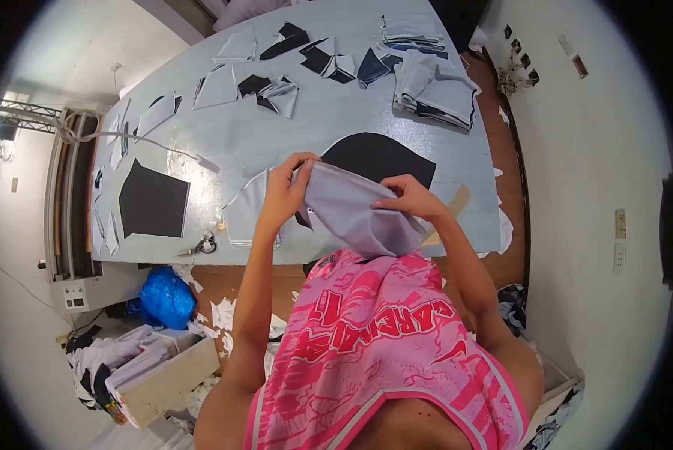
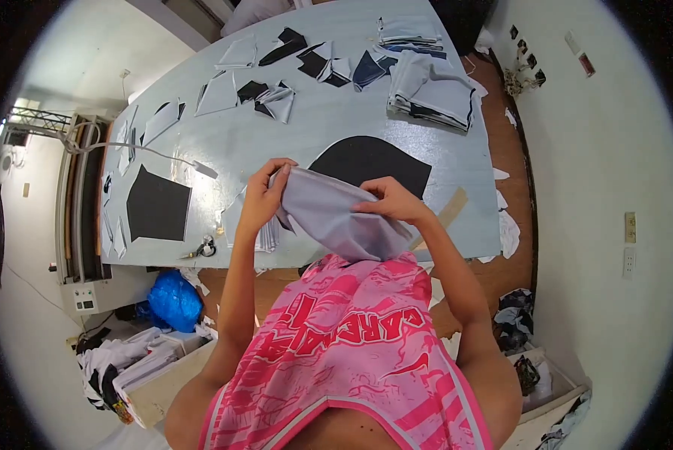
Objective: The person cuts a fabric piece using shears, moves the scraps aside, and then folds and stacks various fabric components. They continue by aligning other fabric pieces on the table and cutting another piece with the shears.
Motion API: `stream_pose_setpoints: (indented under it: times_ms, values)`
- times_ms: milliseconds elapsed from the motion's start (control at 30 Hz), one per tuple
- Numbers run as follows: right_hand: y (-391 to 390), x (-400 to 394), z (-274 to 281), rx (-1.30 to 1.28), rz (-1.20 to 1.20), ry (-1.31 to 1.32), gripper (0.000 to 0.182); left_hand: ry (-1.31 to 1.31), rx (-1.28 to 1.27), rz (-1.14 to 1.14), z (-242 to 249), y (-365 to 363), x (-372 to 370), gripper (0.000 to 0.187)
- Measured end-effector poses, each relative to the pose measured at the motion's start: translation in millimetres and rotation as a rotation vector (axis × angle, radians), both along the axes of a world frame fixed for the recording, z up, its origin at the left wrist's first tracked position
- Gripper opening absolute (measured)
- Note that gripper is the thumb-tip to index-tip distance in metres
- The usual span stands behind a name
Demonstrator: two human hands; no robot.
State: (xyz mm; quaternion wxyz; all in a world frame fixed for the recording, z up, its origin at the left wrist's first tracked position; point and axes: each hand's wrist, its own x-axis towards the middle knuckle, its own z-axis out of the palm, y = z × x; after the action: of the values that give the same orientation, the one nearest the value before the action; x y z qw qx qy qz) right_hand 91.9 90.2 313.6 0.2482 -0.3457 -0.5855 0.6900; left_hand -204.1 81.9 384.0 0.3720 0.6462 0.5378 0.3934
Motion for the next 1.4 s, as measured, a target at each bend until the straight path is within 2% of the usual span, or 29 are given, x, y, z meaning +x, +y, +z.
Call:
stream_pose_setpoints:
  times_ms: [33,100,133,200,233,267,300,333,433,533,567,633,700,767,800,833,900,933,1033,1100,1200,1267,1300,1333,1367,1400]
  values:
    - [1,9,-6,-0.038,-0.001,-0.07,0.011,0.005,-0.003,-0.009,-2,1,-5,0.019]
    - [0,22,-18,-0.082,-0.053,-0.026,0.012,0.092,-0.279,-0.167,-14,1,-16,0.021]
    - [-2,22,-11,-0.124,-0.096,0.014,0.014,0.097,-0.282,-0.178,-21,-4,-18,0.021]
    - [-15,31,-6,-0.205,-0.107,0.019,0.014,0.023,-0.4,-0.3,-38,-20,-23,0.022]
    - [-21,38,-13,-0.171,-0.072,0.014,0.014,0.027,-0.402,-0.313,-50,-28,-28,0.022]
    - [-23,46,-17,-0.135,-0.038,0.009,0.015,-0.064,-0.511,-0.334,-61,-33,-34,0.02]
    - [-24,58,-16,-0.141,0.06,-0.106,0.022,-0.156,-0.621,-0.355,-64,-35,-36,0.019]
    - [-25,65,-17,-0.141,0.05,-0.109,0.022,-0.11,-0.662,-0.372,-66,-33,-39,0.018]
    - [-18,78,-23,-0.09,0.206,-0.273,0.026,-0.035,-0.642,-0.371,-71,-18,-46,0.018]
    - [10,88,-51,-0.075,0.245,-0.354,0.026,0.06,-0.597,-0.296,-61,8,-46,0.018]
    - [24,91,-57,-0.099,0.278,-0.348,0.023,0.052,-0.509,-0.317,-67,21,-50,0.018]
    - [56,88,-60,-0.023,0.201,-0.351,0.018,0.087,-0.455,-0.267,-77,49,-55,0.018]
    - [81,77,-49,0.29,-0.016,-0.488,0.015,0.088,-0.39,-0.191,-81,74,-60,0.018]
    - [112,69,-56,0.521,-0.199,-0.44,0.018,0.048,-0.401,-0.121,-71,94,-63,0.02]
    - [116,62,-47,0.525,-0.329,-0.454,0.018,0.048,-0.4,-0.122,-68,94,-64,0.02]
    - [116,55,-39,0.528,-0.331,-0.454,0.018,-0.056,-0.38,-0.089,-66,96,-64,0.021]
    - [104,41,-26,0.891,-0.642,-0.466,0.016,-0.161,-0.366,-0.059,-70,95,-64,0.022]
    - [92,36,-15,0.892,-0.655,-0.528,0.014,-0.205,-0.339,-0.035,-82,90,-65,0.023]
    - [68,33,-36,0.866,-0.725,-0.521,0.012,-0.312,-0.272,0.096,-124,75,-56,0.02]
    - [61,34,-74,0.848,-0.784,-0.504,0.012,-0.341,-0.209,0.206,-161,67,-38,0.018]
    - [42,36,-135,0.727,-0.84,-0.591,0.013,-0.415,-0.229,0.291,-253,62,-24,0.018]
    - [35,40,-182,0.549,-0.853,-0.621,0.015,-0.442,-0.322,0.348,-265,52,-4,0.017]
    - [31,43,-201,0.581,-0.864,-0.653,0.014,-0.468,-0.4,0.413,-268,49,5,0.017]
    - [27,44,-218,0.572,-0.866,-0.665,0.014,-0.6,-0.523,0.482,-268,46,12,0.022]
    - [26,43,-231,0.554,-0.932,-0.612,0.013,-0.6,-0.535,0.48,-275,48,15,0.022]
    - [24,41,-237,0.531,-0.991,-0.557,0.013,-0.771,-0.562,0.568,-281,48,18,0.023]
